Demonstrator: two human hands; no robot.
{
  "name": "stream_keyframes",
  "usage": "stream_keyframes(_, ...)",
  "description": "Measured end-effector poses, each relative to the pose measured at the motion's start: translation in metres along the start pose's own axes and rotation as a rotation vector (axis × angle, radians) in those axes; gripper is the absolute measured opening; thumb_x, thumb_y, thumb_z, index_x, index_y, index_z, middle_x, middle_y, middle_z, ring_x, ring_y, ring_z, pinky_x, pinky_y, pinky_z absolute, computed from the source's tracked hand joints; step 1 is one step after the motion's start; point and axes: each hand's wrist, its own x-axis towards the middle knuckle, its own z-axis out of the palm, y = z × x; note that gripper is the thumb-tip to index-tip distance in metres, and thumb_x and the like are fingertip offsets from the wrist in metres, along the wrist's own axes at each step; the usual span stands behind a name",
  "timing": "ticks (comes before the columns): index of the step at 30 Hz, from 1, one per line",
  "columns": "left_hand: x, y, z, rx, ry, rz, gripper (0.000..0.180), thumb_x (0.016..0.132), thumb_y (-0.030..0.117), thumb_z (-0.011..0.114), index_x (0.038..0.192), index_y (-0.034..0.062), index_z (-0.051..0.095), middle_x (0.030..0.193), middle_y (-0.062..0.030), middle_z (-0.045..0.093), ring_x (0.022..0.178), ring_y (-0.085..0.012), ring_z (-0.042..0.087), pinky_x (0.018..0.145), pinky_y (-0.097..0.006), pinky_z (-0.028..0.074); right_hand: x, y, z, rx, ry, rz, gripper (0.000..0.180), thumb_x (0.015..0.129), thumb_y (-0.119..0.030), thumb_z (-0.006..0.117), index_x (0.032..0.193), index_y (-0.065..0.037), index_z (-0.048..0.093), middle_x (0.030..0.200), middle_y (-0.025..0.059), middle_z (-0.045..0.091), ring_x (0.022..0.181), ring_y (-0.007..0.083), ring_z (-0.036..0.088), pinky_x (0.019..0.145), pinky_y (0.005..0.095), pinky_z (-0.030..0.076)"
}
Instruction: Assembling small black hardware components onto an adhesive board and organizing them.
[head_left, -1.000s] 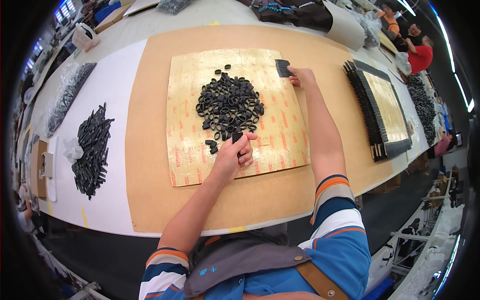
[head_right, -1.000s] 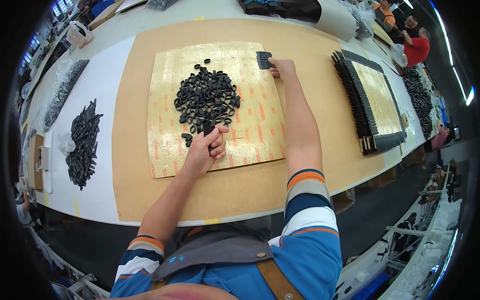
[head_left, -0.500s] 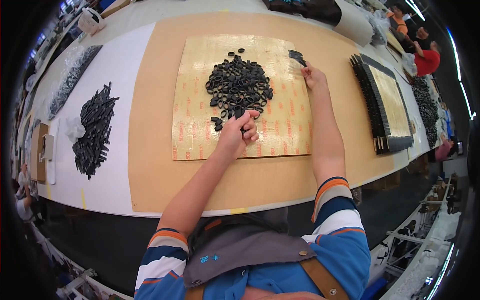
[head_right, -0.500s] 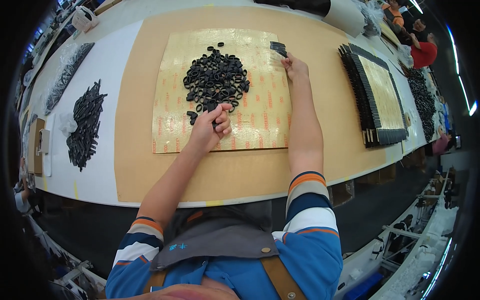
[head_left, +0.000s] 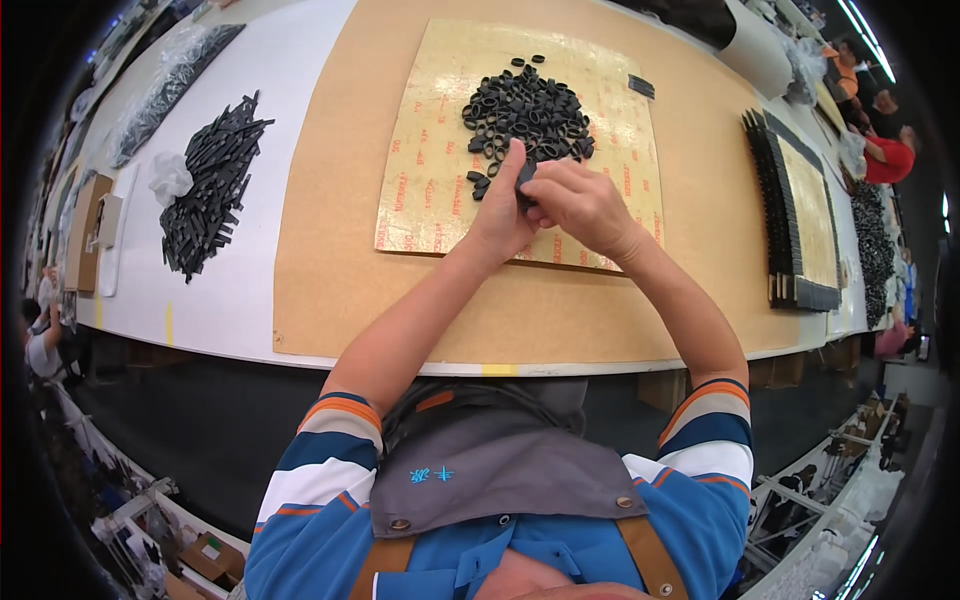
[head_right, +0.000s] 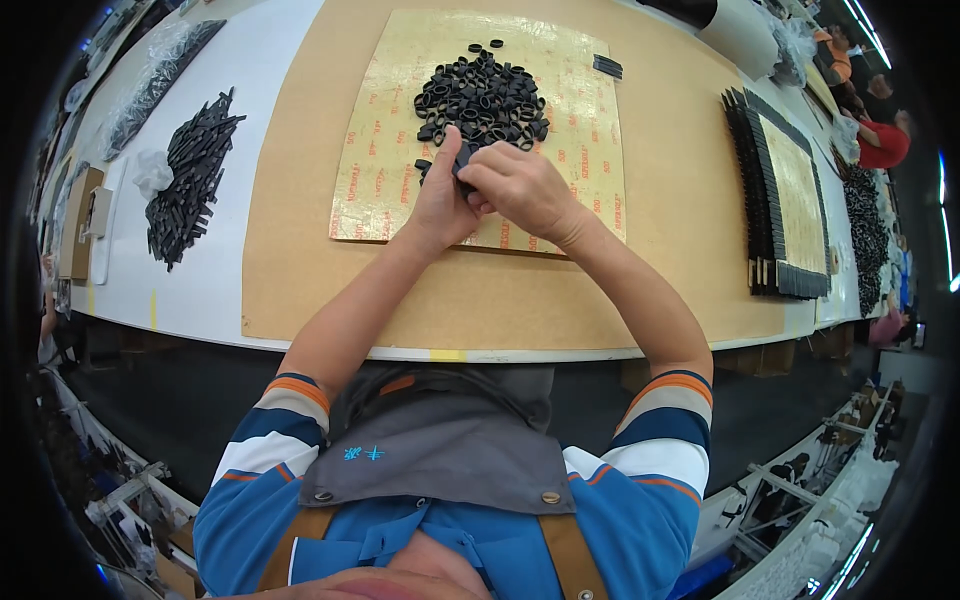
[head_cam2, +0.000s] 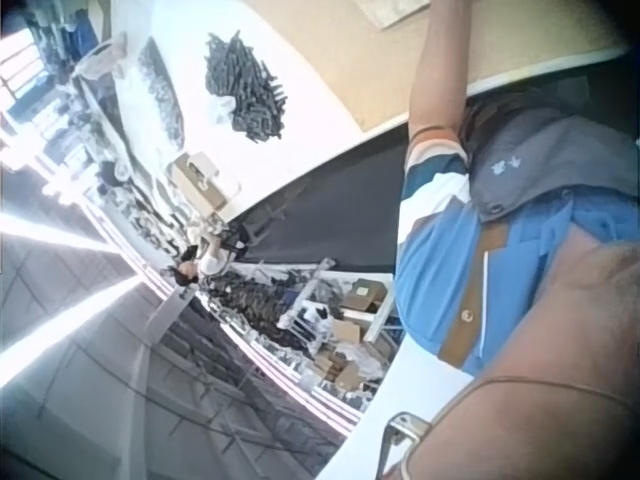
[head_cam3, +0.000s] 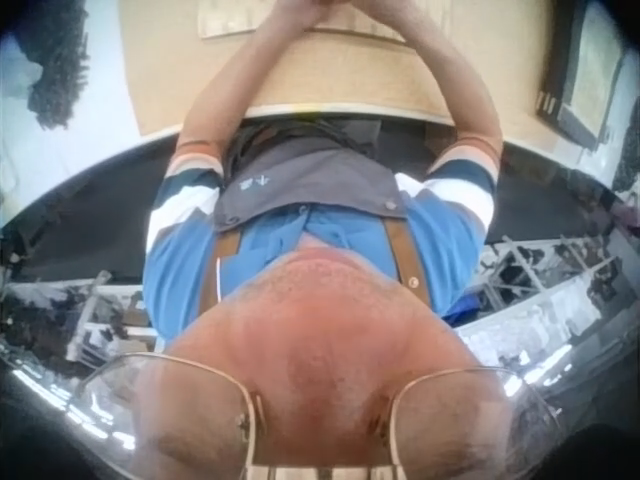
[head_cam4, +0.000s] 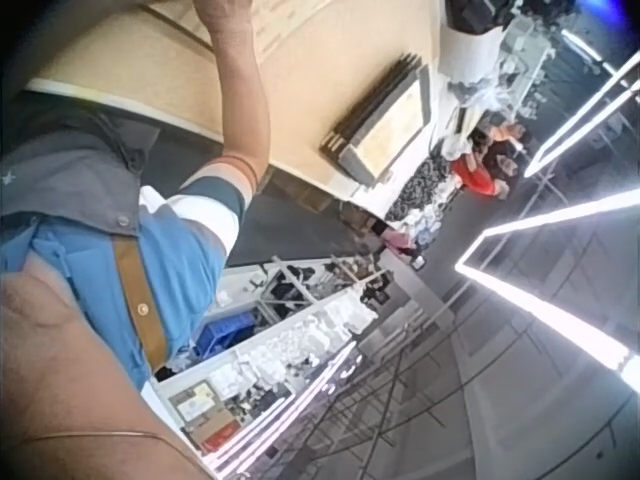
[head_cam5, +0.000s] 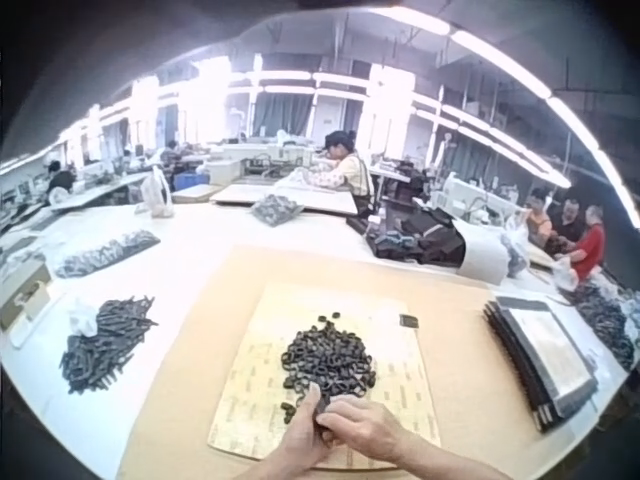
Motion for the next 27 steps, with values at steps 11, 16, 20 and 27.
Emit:
stream_keyframes(11,-0.006,0.0,0.0,0.338,0.156,0.067,0.025,0.095,0.021,0.048,0.105,-0.0011,0.052,0.069,-0.001,0.047,0.062,-0.013,0.05,0.069,-0.033,0.05,-0.022,0.155,-0.052,0.375,0.239,1.195,0.033,0.085,-0.024,0.063,0.098,0.005,0.061,0.08,0.0098,0.062,0.067,0.0152,0.063,0.057,0.0266,0.053)
stream_keyframes(16,-0.007,0.0,0.001,0.243,0.082,-0.014,0.028,0.096,0.027,0.048,0.102,-0.0005,0.051,0.061,0.0038,0.032,0.05,-0.0073,0.034,0.052,-0.026,0.038,-0.073,0.259,-0.044,0.544,0.527,1.535,0.04,0.086,-0.028,0.062,0.101,0.009,0.057,0.077,0.0121,0.061,0.064,0.0182,0.062,0.052,0.0263,0.053)
stream_keyframes(20,-0.01,0.003,0.002,0.257,0.082,-0.043,0.027,0.098,0.028,0.042,0.101,0.0038,0.052,0.06,0.0048,0.03,0.049,-0.0068,0.032,0.05,-0.024,0.035,-0.061,0.288,-0.032,0.736,0.585,1.515,0.036,0.086,-0.028,0.062,0.096,0.007,0.058,0.078,0.0108,0.061,0.058,0.0165,0.06,0.05,0.0252,0.053)
stream_keyframes(27,-0.005,-0.001,0.005,0.29,0.093,-0.1,0.028,0.098,0.029,0.041,0.1,0.0025,0.052,0.06,0.0045,0.031,0.049,-0.0071,0.034,0.05,-0.025,0.037,-0.054,0.319,-0.03,0.773,0.548,1.594,0.022,0.083,-0.013,0.066,0.092,0.005,0.059,0.081,0.0123,0.062,0.059,0.0154,0.062,0.048,0.0235,0.054)
